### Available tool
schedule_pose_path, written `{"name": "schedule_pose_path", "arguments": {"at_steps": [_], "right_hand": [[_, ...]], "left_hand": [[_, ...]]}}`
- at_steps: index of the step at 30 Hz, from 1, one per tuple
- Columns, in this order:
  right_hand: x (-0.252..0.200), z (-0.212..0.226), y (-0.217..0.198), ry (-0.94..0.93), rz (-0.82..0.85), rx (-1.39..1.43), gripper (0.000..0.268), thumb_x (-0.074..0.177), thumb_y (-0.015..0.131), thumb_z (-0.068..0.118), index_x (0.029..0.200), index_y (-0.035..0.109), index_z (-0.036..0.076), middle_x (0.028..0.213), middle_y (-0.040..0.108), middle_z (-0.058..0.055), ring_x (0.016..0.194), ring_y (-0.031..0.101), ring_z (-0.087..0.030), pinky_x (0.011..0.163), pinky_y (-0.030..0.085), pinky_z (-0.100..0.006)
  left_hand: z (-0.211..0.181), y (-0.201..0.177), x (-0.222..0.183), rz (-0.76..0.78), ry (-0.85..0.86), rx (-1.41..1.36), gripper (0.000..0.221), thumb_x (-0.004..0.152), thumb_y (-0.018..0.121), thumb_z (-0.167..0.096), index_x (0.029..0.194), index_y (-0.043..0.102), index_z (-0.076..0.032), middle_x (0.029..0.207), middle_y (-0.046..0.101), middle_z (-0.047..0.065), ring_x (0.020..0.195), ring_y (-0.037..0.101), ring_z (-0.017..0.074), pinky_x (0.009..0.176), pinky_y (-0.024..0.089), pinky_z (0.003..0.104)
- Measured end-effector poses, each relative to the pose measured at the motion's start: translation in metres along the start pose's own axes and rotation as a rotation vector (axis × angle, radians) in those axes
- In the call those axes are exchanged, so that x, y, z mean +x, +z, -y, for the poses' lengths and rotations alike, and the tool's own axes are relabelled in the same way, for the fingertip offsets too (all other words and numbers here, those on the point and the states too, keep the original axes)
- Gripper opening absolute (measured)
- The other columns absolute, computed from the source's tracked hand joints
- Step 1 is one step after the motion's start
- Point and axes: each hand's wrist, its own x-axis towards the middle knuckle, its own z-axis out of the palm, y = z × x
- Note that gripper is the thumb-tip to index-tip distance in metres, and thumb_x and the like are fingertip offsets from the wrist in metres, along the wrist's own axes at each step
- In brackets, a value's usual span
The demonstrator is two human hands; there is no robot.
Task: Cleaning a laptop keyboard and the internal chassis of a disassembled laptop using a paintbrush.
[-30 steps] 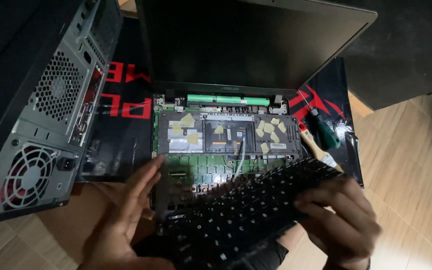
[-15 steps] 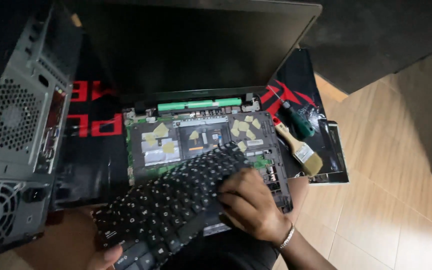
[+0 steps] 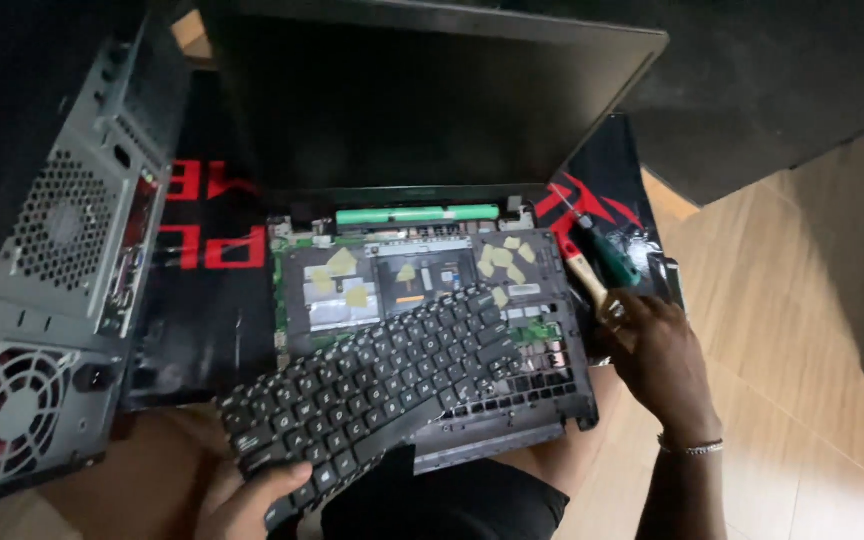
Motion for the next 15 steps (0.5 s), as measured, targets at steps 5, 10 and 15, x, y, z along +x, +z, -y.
{"name": "schedule_pose_path", "arguments": {"at_steps": [5,10,15], "right_hand": [[-0.02,-0.014,0.001,0.02,-0.069,0.086,0.051,0.084,0.076,0.022,0.13,0.057,0.01,0.098,0.072,-0.011,0.096,0.065,-0.03,0.072,0.053,-0.046],[-0.036,0.0,0.0,-0.025,-0.286,0.68,0.039,0.081,0.082,0.003,0.075,0.044,0.008,0.072,0.047,-0.003,0.082,0.073,-0.015,0.062,0.051,-0.022],[-0.026,0.078,0.0,-0.1,-0.32,0.578,0.024,0.086,0.078,0.014,0.096,0.063,-0.001,0.083,0.068,-0.011,0.068,0.066,-0.016,0.057,0.052,-0.024]], "left_hand": [[-0.017,0.014,0.024,-0.014,0.097,0.019,0.052,0.079,0.071,-0.007,0.131,0.073,-0.008,0.124,0.075,0.007,0.12,0.064,0.0265,0.108,0.039,0.036],[-0.015,0.016,0.032,-0.013,0.038,0.258,0.054,0.079,0.076,-0.025,0.133,0.07,-0.022,0.128,0.077,0.005,0.121,0.066,0.0276,0.106,0.041,0.036],[-0.025,0.025,0.0,0.227,0.311,0.162,0.065,0.072,0.068,-0.02,0.137,0.066,-0.028,0.143,0.067,-0.005,0.129,0.063,0.0155,0.11,0.044,0.031]]}}
